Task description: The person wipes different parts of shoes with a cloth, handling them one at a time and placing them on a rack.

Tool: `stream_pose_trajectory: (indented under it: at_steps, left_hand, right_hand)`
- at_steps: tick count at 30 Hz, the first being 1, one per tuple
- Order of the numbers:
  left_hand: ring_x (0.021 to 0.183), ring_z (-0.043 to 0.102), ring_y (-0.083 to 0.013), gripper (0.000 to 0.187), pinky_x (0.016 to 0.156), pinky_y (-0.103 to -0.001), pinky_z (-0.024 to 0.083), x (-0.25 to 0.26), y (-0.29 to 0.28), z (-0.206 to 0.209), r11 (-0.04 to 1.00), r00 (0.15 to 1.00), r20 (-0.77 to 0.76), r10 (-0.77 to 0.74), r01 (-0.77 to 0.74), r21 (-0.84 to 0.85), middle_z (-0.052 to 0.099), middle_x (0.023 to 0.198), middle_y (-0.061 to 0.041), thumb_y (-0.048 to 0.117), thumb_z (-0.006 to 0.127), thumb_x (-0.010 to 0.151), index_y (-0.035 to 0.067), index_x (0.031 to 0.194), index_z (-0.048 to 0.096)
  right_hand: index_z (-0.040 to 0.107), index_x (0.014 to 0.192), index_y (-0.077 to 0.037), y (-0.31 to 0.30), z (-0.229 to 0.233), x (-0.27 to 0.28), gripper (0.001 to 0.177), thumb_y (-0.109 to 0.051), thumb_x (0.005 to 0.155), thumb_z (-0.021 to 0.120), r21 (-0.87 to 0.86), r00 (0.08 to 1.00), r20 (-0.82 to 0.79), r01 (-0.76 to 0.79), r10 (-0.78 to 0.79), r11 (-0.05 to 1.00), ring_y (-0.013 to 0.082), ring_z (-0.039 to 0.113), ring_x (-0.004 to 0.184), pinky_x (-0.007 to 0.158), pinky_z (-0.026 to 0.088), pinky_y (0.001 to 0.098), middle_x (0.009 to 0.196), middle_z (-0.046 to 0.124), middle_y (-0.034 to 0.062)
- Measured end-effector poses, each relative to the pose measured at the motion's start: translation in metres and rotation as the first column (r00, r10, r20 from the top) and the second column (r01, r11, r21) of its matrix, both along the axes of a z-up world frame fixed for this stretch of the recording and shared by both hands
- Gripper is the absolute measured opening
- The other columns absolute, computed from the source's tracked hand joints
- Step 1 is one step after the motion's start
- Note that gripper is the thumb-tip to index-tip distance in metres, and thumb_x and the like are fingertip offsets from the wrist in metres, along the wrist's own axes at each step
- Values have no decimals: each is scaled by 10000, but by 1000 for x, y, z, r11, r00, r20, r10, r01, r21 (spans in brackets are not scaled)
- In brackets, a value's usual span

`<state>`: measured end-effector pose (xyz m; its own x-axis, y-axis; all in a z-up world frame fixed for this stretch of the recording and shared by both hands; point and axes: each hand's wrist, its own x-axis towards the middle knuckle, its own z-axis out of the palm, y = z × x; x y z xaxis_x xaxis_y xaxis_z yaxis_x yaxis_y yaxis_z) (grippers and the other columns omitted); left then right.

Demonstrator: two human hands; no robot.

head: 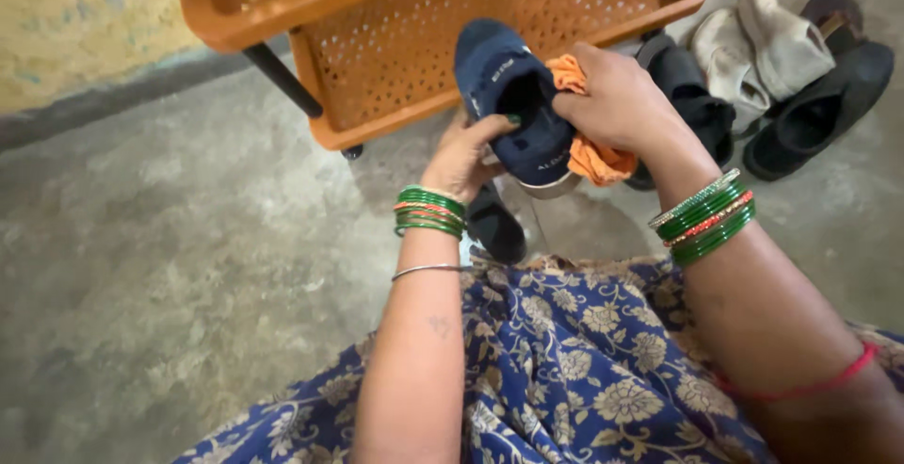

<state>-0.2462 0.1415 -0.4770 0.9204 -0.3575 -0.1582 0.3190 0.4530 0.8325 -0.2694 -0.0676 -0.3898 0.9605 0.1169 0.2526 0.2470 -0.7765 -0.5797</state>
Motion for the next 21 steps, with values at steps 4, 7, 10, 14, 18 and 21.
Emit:
stream_pose_trajectory:
  at_steps: [4, 7, 10, 14, 18, 21]
  left_hand:
    - [1090, 641, -285, 603, 886, -640, 532, 6, -21, -76, 991, 976, -215, 24, 5, 134, 638, 1165, -85, 97, 651, 813, 119, 1399, 508]
    - [1050, 646, -292, 610, 866, -624, 543, 17, -35, -140, 982, 948, -306, 84, -28, 185, 632, 1124, -58, 43, 583, 777, 171, 1366, 484]
    - [1045, 671, -319, 528, 913, -526, 560, 37, -52, -213, 982, 965, -226, 134, -98, 161, 678, 1127, -105, 5, 598, 804, 80, 1324, 548]
    - [1118, 677, -250, 615, 973, -323, 504, 47, -62, -265, 882, 979, 9, 203, -187, 432, 722, 1209, -110, -23, 618, 763, 43, 1373, 585]
    - [1099, 721, -290, 634, 980, -349, 527, 38, -61, -260, 744, 981, 38, 188, -168, 646, 746, 1199, -173, 7, 605, 760, 25, 1393, 594]
    - [1167, 654, -330, 610, 1005, -377, 485, 29, -61, -242, 545, 974, 163, 159, -224, 808, 674, 1269, -202, 81, 703, 767, 5, 1354, 557]
  right_hand:
    - [642, 1150, -18, -14, -72, 14, 394, -164, 791, 710, 52, 980, -197, -3, 13, 999, 397, 697, 982, 854, 534, 445, 1008, 713, 232]
    - [656, 1107, -19, -24, -136, 19, 322, -135, 811, 706, 156, 970, -243, 23, 16, 988, 345, 737, 985, 866, 547, 414, 1005, 734, 207]
    - [672, 1153, -25, -30, -197, 22, 359, -133, 819, 748, 145, 968, -235, 125, -89, 982, 355, 703, 1003, 856, 533, 418, 1048, 722, 211]
    - [676, 1207, -45, -27, -270, 37, 404, -127, 828, 788, 208, 940, -280, 256, -193, 944, 287, 703, 974, 852, 531, 398, 1054, 735, 175]
    - [625, 1291, -22, -34, -320, 36, 462, -29, 850, 765, 447, 934, -356, 211, -44, 869, 171, 688, 992, 895, 550, 336, 1096, 738, 101]
    - [607, 1317, -20, -41, -332, 43, 506, 19, 836, 759, 627, 902, -422, 220, 88, 748, 134, 673, 1037, 937, 553, 313, 1152, 720, 55]
